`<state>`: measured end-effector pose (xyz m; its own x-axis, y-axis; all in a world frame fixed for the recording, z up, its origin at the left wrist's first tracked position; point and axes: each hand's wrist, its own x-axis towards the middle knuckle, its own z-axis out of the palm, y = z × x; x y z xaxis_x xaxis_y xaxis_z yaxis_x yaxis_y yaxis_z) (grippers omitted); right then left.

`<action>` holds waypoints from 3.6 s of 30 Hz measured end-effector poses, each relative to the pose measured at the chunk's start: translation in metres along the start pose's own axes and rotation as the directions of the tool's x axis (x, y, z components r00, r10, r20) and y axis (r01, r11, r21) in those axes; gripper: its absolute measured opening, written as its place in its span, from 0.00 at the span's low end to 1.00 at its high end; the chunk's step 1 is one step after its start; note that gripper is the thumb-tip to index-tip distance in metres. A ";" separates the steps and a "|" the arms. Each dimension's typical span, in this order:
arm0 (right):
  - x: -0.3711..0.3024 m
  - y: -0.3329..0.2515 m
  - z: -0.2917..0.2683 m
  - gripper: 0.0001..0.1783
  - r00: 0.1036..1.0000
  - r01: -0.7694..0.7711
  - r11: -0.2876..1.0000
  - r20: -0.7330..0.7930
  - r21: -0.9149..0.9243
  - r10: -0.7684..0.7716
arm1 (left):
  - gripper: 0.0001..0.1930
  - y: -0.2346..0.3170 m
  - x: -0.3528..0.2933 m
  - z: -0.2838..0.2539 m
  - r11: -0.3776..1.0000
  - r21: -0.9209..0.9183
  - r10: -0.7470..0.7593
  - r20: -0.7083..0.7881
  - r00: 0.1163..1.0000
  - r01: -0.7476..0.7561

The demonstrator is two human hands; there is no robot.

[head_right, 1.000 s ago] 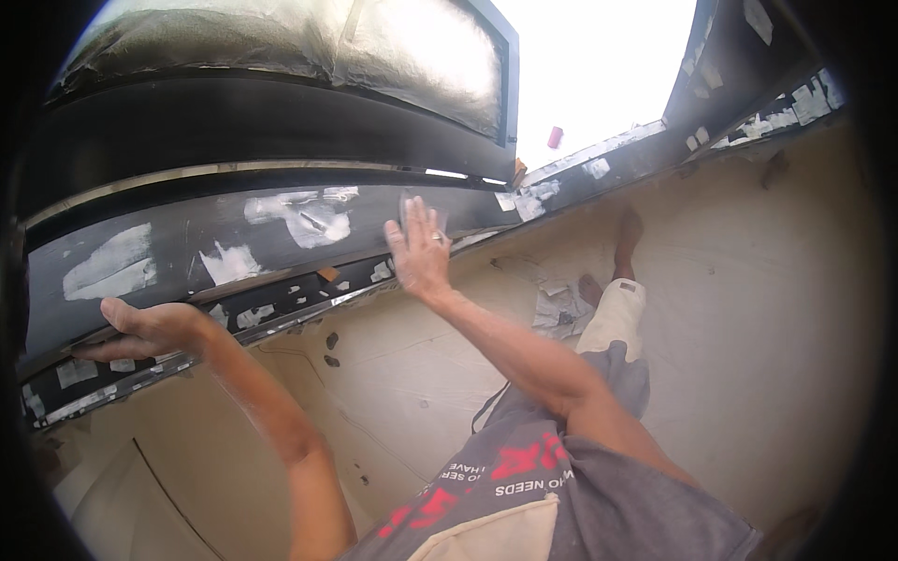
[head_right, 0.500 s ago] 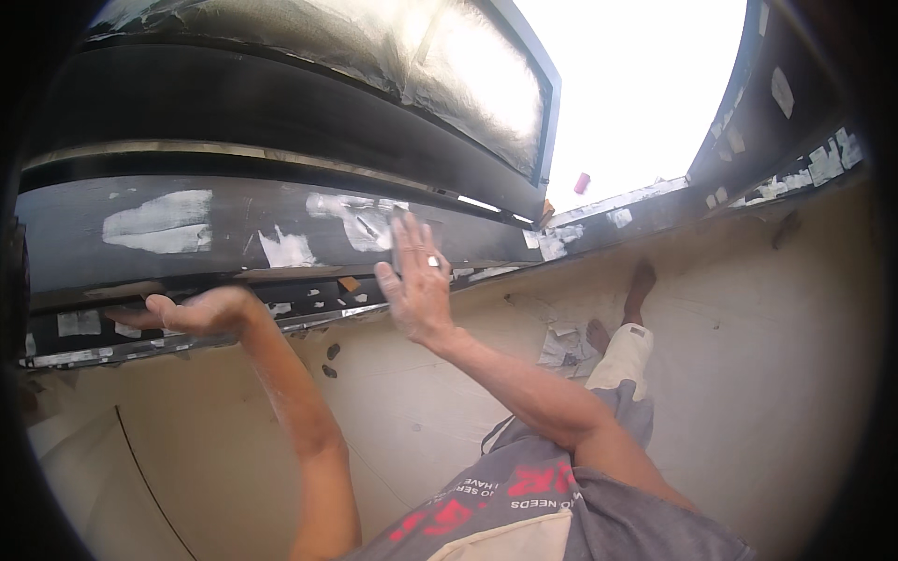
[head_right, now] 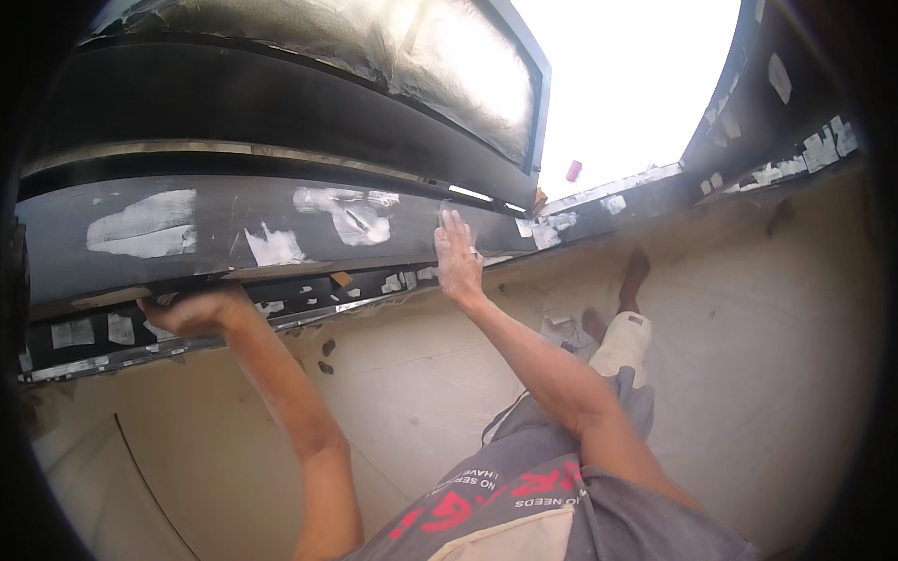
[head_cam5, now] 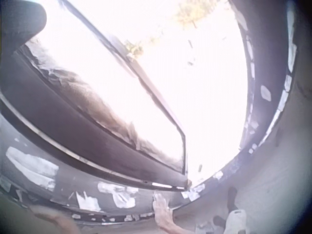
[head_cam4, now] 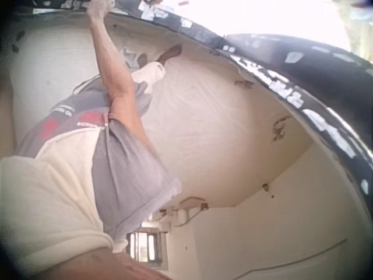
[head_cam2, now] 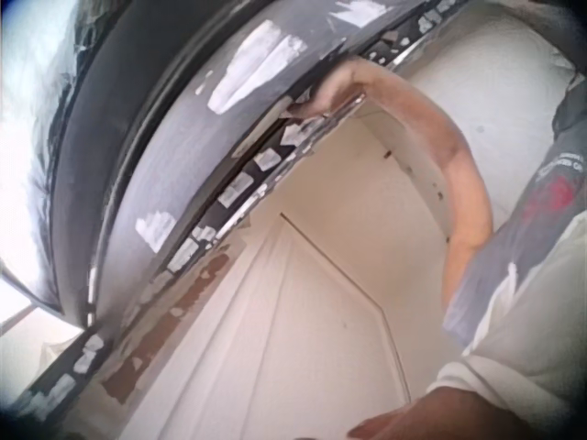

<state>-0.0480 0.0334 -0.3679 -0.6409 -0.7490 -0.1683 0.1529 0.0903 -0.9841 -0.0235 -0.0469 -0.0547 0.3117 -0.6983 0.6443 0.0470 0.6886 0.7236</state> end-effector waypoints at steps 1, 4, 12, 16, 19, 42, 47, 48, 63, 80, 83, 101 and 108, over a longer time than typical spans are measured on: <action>-0.003 0.017 0.004 0.36 0.986 -0.166 0.986 -0.017 0.001 0.166 | 0.35 0.001 -0.001 -0.004 1.000 0.030 -0.010 -0.008 1.000 0.010; -0.003 -0.110 0.010 0.41 0.958 0.284 0.958 -0.036 -0.027 -0.285 | 0.34 -0.011 0.002 -0.006 0.998 0.050 0.051 -0.064 0.997 -0.048; -0.011 -0.150 0.010 0.39 0.815 0.578 0.816 -0.036 0.001 -0.578 | 0.34 -0.013 0.019 -0.020 0.900 0.117 0.415 0.075 0.907 -0.421; -0.007 0.073 0.010 0.35 0.984 -0.165 0.985 -0.082 -0.044 0.161 | 0.33 0.005 -0.014 0.010 0.586 0.225 0.754 0.200 0.625 -0.779; -0.001 0.091 0.000 0.36 0.951 -0.305 0.952 -0.062 -0.023 0.303 | 0.30 0.014 0.002 -0.009 -0.252 0.352 0.760 0.649 0.041 -0.902; 0.021 0.168 -0.157 0.23 0.939 -0.276 0.912 0.116 -0.303 0.323 | 0.29 -0.082 -0.244 -0.065 0.383 0.213 -0.895 0.327 -0.304 -0.899; 0.040 0.216 -0.220 0.21 0.894 -0.421 0.864 0.036 -0.277 0.447 | 0.28 0.040 -0.154 0.004 0.129 0.361 -0.459 0.847 0.267 -0.924; 0.048 0.224 -0.228 0.22 0.877 -0.444 0.857 0.067 -0.263 0.475 | 0.29 0.067 -0.110 0.019 -0.087 0.342 -0.354 0.867 0.350 -0.935; 0.059 0.147 -0.233 0.21 0.777 -0.628 0.577 0.386 0.522 0.497 | 0.36 -0.073 -0.183 -0.039 -0.435 -0.108 -0.684 0.685 0.250 -0.894; -0.006 -0.105 -0.026 0.34 0.525 0.837 0.544 0.199 0.058 -0.828 | 0.33 0.084 -0.527 -0.500 -0.214 0.976 -0.945 -0.214 -0.247 -0.026; 0.003 -0.036 -0.039 0.35 0.564 0.817 0.576 0.270 -0.040 -0.781 | 0.32 0.092 -0.524 -0.501 -0.339 0.921 -0.929 -0.295 -0.224 0.194; 0.017 -0.099 -0.037 0.38 0.335 0.942 0.329 0.275 -0.071 -0.901 | 0.28 0.042 -0.511 -0.402 -0.152 0.826 -0.988 -0.132 -0.075 0.543; 0.031 -0.029 -0.052 0.42 0.363 0.932 0.332 0.399 -0.147 -0.842 | 0.30 0.052 -0.530 -0.428 -0.283 0.792 -0.959 -0.248 -0.139 0.540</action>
<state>-0.1119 0.0417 -0.3476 -0.0612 -0.6096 0.7903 -0.6572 -0.5713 -0.4916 0.2195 0.4427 -0.4645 0.1465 -0.5147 -0.8448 -0.5968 -0.7270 0.3395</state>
